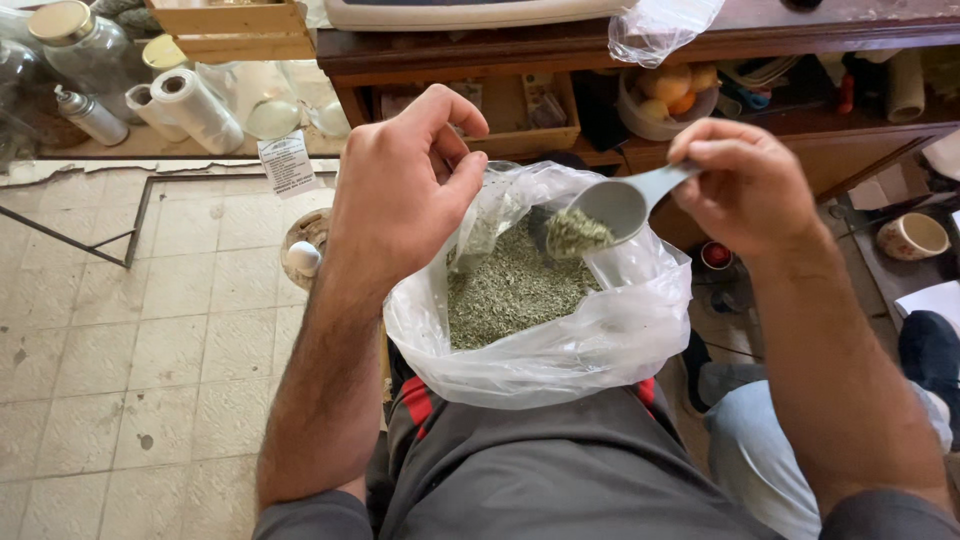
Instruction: The person scoops green herbs from a large plastic bag into a small zip-top bag using a grey spoon and then places the small bag on a digital scale to check the weight.
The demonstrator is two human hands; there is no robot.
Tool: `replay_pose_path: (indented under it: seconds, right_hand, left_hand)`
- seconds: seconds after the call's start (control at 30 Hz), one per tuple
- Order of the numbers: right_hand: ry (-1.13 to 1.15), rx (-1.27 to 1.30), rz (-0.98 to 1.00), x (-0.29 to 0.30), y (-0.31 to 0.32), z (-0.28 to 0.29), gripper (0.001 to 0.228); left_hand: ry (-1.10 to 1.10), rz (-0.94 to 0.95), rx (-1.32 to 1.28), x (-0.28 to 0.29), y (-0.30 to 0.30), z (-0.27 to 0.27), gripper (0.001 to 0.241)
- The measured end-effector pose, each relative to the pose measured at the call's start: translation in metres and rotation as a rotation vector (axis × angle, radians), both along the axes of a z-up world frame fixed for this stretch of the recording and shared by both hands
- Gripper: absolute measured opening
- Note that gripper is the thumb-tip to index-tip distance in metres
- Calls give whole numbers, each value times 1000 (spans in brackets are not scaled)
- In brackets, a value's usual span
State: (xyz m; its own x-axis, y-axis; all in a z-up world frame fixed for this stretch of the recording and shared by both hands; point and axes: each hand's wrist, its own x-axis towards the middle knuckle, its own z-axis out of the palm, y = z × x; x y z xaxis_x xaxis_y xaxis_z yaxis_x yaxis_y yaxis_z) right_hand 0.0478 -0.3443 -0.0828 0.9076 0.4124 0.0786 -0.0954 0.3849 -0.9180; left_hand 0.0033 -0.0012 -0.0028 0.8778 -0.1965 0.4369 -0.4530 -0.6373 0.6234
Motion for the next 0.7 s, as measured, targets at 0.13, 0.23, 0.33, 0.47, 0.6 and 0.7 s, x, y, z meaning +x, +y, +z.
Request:
replay_pose_path:
  seconds: [0.13, 0.23, 0.33, 0.47, 0.6, 0.7]
  right_hand:
    - [-1053, -487, -193, 8, -24, -3, 28]
    - [-139, 66, -76, -16, 18, 59, 19]
    - [-143, -82, -215, -20, 32, 78, 17]
    - [-149, -275, -254, -18, 45, 92, 14]
    - [-186, -411, -193, -18, 58, 99, 13]
    - [-232, -539, -158, -17, 67, 107, 12]
  left_hand:
    - [18, 1, -7, 2, -2, -3, 11]
    - [12, -5, -3, 3, -3, -4, 11]
    - [17, -20, -6, 4, -4, -5, 12]
    - [14, -16, 6, 3, -5, -4, 12]
    - [40, -29, -15, 3, -6, -5, 12]
    - [45, -35, -11, 4, -8, -6, 12]
